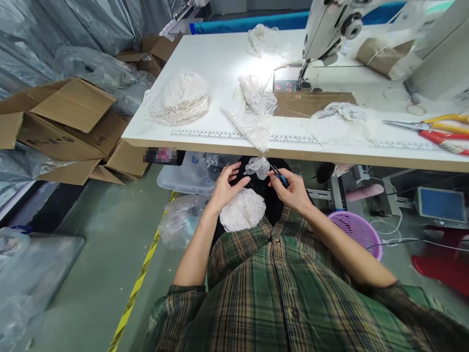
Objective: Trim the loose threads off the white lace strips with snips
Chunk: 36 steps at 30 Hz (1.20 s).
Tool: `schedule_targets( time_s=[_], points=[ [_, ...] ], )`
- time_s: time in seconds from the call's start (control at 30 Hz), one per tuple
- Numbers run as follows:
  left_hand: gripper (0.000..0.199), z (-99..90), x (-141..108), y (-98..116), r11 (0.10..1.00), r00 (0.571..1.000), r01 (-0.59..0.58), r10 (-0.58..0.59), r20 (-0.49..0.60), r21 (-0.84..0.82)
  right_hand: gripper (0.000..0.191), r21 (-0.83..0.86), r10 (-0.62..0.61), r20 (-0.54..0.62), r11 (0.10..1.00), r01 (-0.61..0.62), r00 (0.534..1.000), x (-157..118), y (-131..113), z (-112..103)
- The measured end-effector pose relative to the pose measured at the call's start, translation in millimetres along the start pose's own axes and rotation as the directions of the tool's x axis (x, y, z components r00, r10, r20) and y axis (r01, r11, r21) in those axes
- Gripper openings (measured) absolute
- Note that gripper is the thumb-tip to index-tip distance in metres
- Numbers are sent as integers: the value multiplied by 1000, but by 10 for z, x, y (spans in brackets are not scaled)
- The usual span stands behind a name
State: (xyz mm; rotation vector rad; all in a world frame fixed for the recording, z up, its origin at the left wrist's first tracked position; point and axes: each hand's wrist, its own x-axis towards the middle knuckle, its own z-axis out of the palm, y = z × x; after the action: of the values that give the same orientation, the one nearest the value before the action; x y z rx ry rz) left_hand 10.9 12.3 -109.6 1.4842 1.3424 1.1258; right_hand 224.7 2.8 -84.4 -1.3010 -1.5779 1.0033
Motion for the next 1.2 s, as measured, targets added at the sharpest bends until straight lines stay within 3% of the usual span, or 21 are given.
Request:
schedule_targets(
  time_s=[0.13, 0.23, 0.3, 0.43, 0.53, 0.6, 0.7, 0.77, 0.83, 0.9, 0.97, 1.07, 1.2],
  points=[
    [37, 173, 130, 112, 995, 994, -79, 83, -70, 64, 29, 27, -53, -58, 998, 55, 997, 96, -102, 86],
    [17, 255, 92, 211, 975, 978, -155, 174, -115, 160, 30, 25, -72, -95, 997, 75, 993, 134, -144, 156],
    [14, 287, 10, 288, 947, 964, -225, 251, -89, 232, 33, -15, -63, -108, 998, 61, 992, 156, -165, 188],
    [10, 248, -162, 407, 874, 916, -380, 401, -8, 303, 27, -35, -52, -82, 998, 49, 995, 153, -229, 189],
    [16, 114, -203, 406, 888, 892, -400, 434, -125, 228, 20, 17, -110, -12, 994, 110, 994, 34, -311, 135],
    [33, 17, -212, 376, 919, 910, -384, 393, -128, 90, 17, 68, -178, 77, 983, 173, 981, -114, -373, 89],
    [52, -58, -291, 359, 939, 949, -270, 297, 105, -212, 12, 169, -297, 234, 950, 262, 926, -377, -437, 27],
    [55, -49, -402, 395, 925, 927, -116, 232, 295, -363, 12, 217, -346, 301, 932, 289, 889, -518, -445, -7],
    [46, -11, -526, 460, 906, 901, 40, 150, 408, -422, 13, 231, -336, 335, 935, 269, 880, -591, -431, -34],
    [37, 38, -621, 527, 875, 924, 161, 29, 382, -457, 11, 230, -284, 340, 949, 214, 897, -586, -405, -55],
    [35, 78, -664, 576, 817, 950, 272, -144, 278, -508, 12, 215, -208, 326, 966, 142, 922, -519, -375, -69],
    [37, 96, -643, 608, 723, 913, 400, -372, 170, -563, 24, 166, -76, 287, 986, 28, 955, -372, -310, -68],
    [47, 47, -575, 608, 701, 870, 462, -476, 126, -544, 52, 149, 28, 311, 986, -77, 950, -224, -166, -17]
  ],
)
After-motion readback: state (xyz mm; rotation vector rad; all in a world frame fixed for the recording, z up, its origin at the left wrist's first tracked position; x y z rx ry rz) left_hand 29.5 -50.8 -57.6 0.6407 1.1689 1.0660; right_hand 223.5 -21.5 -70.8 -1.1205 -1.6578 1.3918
